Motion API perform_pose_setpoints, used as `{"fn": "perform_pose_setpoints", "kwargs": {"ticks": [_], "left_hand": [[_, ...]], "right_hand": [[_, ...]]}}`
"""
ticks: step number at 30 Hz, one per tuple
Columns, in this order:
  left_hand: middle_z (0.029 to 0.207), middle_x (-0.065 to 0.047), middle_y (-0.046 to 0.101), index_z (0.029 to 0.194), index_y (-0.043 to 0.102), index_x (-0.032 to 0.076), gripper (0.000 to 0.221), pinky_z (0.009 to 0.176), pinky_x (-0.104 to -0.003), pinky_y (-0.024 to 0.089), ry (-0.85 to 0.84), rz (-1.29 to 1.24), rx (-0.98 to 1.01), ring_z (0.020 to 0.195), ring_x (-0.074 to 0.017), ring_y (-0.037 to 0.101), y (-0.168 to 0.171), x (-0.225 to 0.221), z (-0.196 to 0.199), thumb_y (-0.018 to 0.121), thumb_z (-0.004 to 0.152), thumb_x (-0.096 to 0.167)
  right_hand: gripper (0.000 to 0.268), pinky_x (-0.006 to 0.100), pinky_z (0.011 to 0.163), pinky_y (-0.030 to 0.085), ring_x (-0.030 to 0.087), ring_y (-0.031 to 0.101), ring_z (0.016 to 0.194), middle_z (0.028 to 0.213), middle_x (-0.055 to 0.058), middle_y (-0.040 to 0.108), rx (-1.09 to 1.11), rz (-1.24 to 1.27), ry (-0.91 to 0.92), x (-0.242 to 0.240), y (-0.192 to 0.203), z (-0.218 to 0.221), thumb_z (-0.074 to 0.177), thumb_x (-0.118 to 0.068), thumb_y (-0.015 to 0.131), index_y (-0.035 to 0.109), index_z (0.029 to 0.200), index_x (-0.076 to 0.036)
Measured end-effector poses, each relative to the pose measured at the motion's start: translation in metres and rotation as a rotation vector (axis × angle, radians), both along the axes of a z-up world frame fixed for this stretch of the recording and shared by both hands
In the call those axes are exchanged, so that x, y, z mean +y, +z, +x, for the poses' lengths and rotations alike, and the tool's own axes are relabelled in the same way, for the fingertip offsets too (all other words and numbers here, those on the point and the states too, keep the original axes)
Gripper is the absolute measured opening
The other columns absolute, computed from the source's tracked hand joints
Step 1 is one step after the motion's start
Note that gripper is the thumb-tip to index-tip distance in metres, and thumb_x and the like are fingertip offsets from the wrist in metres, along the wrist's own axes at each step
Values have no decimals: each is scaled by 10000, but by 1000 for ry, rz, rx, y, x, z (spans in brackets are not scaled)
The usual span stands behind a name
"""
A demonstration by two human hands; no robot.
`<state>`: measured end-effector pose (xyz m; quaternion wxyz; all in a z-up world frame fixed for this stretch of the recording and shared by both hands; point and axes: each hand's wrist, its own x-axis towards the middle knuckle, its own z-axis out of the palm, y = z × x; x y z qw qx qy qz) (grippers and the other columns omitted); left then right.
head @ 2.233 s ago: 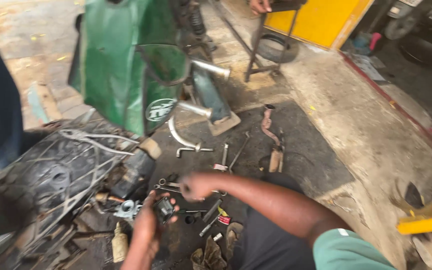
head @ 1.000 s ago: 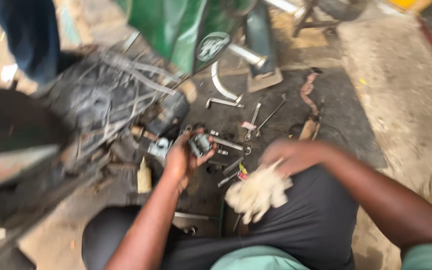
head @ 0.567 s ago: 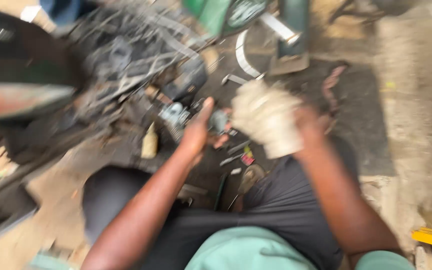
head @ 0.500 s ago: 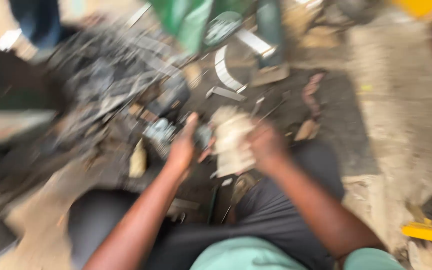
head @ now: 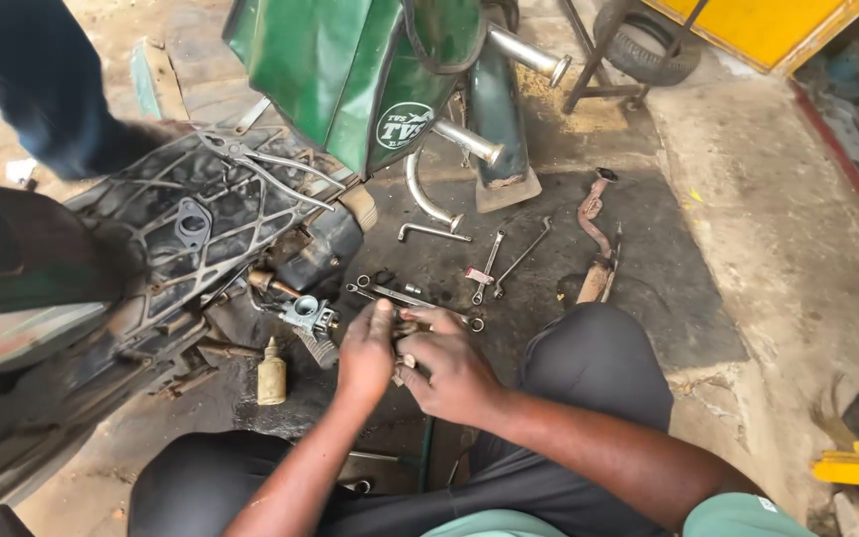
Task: Disassembling, cleaning, and reassembling a motorcycle carburetor with sealant application.
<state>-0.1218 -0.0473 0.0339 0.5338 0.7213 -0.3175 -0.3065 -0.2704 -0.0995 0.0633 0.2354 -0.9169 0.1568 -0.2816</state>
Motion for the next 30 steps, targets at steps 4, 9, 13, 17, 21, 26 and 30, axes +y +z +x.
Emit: {"fn": "perform_pose_setpoints", "kwargs": {"ticks": [4, 9, 13, 17, 21, 26, 30], "left_hand": [[869, -95, 705, 1076, 703, -10, 439, 743, -342, 520, -46, -169, 157, 815, -180, 626, -38, -2, -4, 489, 1067, 372], [904, -49, 674, 1068, 633, 29, 360, 720, -315, 545, 21, -336, 843, 801, -149, 647, -44, -4, 4, 489, 1058, 358], [892, -52, 670, 1064, 664, 30, 392, 718, -314, 525, -25, -236, 640, 791, -139, 623, -66, -10, 8, 480, 1067, 376], [856, -80, 656, 999, 676, -10, 477, 731, -321, 511, -61, -97, 370, 776, -155, 593, -40, -10, 6, 445, 1107, 393], [946, -51, 696, 1062, 667, 14, 397, 784, -300, 520, -13, -338, 418, 849, -137, 628, -19, -7, 11, 452, 1076, 347], [908, -14, 646, 1051, 666, 34, 363, 737, -291, 489, -110, -368, 344, 821, -105, 567, -41, -1, -9, 445, 1084, 321], [826, 2, 547, 978, 593, 45, 335, 688, -296, 458, -138, -455, 212, 790, -90, 482, -20, 3, -11, 451, 1128, 308]], "right_hand": [[280, 465, 1091, 476, 321, 583, 1304, 1235, 161, 633, -167, 280, 51, -3, -17, -4, 854, -74, 763, 656, 1112, -46], [545, 436, 1092, 456, 309, 528, 1317, 1411, 168, 503, -247, 858, 197, 8, -11, -1, 913, -106, 687, 440, 1399, -89], [509, 476, 1150, 395, 363, 475, 1382, 1448, 226, 463, -151, 381, 143, -2, -9, -6, 878, -113, 716, 510, 1339, -54], [466, 591, 1217, 262, 363, 468, 1422, 1272, 128, 618, 52, -91, 10, -7, -4, -4, 859, -173, 774, 578, 1275, -90], [552, 613, 1187, 229, 435, 416, 1438, 1363, 227, 579, 2, -217, -52, 11, 20, 1, 795, -143, 771, 565, 1298, -48], [475, 429, 1115, 434, 318, 554, 1310, 1393, 214, 593, -187, 394, 24, 5, -39, -9, 843, -23, 700, 556, 1293, -62], [558, 319, 1055, 512, 181, 578, 1202, 1332, 175, 570, -428, 1193, 163, 8, -33, -11, 934, 50, 629, 467, 1451, -81]]}}
